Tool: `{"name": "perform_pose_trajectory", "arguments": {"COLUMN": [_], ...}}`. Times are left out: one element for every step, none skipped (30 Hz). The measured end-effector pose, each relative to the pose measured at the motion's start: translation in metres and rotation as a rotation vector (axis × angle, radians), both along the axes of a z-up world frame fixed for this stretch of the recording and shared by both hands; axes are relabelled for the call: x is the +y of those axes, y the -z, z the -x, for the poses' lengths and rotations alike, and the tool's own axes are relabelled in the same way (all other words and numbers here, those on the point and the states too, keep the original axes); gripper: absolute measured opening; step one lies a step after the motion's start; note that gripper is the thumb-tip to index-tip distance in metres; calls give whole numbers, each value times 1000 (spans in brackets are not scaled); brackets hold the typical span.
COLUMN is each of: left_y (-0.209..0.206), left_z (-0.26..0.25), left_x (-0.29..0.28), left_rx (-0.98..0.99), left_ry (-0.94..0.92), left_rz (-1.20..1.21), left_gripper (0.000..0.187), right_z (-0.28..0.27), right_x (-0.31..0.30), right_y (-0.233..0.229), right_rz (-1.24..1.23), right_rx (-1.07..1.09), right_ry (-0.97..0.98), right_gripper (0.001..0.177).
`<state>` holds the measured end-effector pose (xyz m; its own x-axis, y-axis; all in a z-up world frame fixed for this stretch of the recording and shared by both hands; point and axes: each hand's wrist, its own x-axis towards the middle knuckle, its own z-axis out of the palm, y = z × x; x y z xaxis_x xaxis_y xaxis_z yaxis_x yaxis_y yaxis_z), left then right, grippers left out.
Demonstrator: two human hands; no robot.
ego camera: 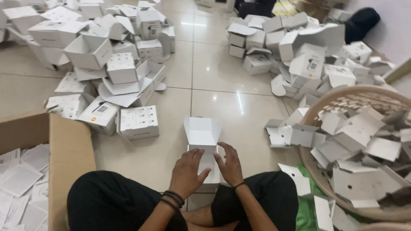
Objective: The person folds and assembles small cardboard product boxes and inserts printed documents into them.
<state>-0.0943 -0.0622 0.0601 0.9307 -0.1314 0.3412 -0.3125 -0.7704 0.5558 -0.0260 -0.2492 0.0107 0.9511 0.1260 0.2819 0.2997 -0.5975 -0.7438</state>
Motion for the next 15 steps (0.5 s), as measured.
{"name": "perform_pose_trajectory", "arguments": {"left_y": [-15,-29,-39,-53,-65,-76,-78,-82,-86,-82,-76,-71,-55,-38,-21], "left_z": [5,12,27,37,52,68,78,90,103,115,125,136,139,144,147], "left_x": [16,33,54,76,100,124,150,177,203,231,256,280,306,331,356], "left_rx": [-7,-71,-115,-103,-169,-229,-202,-239,-272,-241,-221,-202,-186,-75,35], "left_ry": [-34,-72,-118,-159,-218,-274,-315,-390,-460,-495,-547,-598,-621,-671,-716], "left_rz": [11,-61,-140,-136,-264,-396,-403,-431,-467,-483,-502,-522,-525,-545,-561], "left_gripper": [67,65,63,63,61,59,59,55,52,52,50,48,48,46,44], "right_z": [1,3,12,13,18,23,29,35,44,56,66,76,86,96,105], "right_x": [11,22,38,56,76,98,122,147,172,197,217,236,255,274,292], "right_y": [-12,-24,-30,-43,-53,-62,-70,-79,-89,-93,-98,-102,-107,-113,-118], "right_rz": [11,13,8,13,-8,-31,-35,-69,-112,-124,-169,-217,-219,-217,-214], "right_rx": [-7,-50,-77,-68,-62,-55,-36,-56,-71,-48,-68,-88,-76,-84,-94], "right_ry": [-34,-87,-148,-190,-272,-354,-400,-496,-588,-629,-719,-809,-833,-884,-930], "right_gripper": [47,43,40,40,36,32,32,32,31,31,30,28,28,28,27]}}
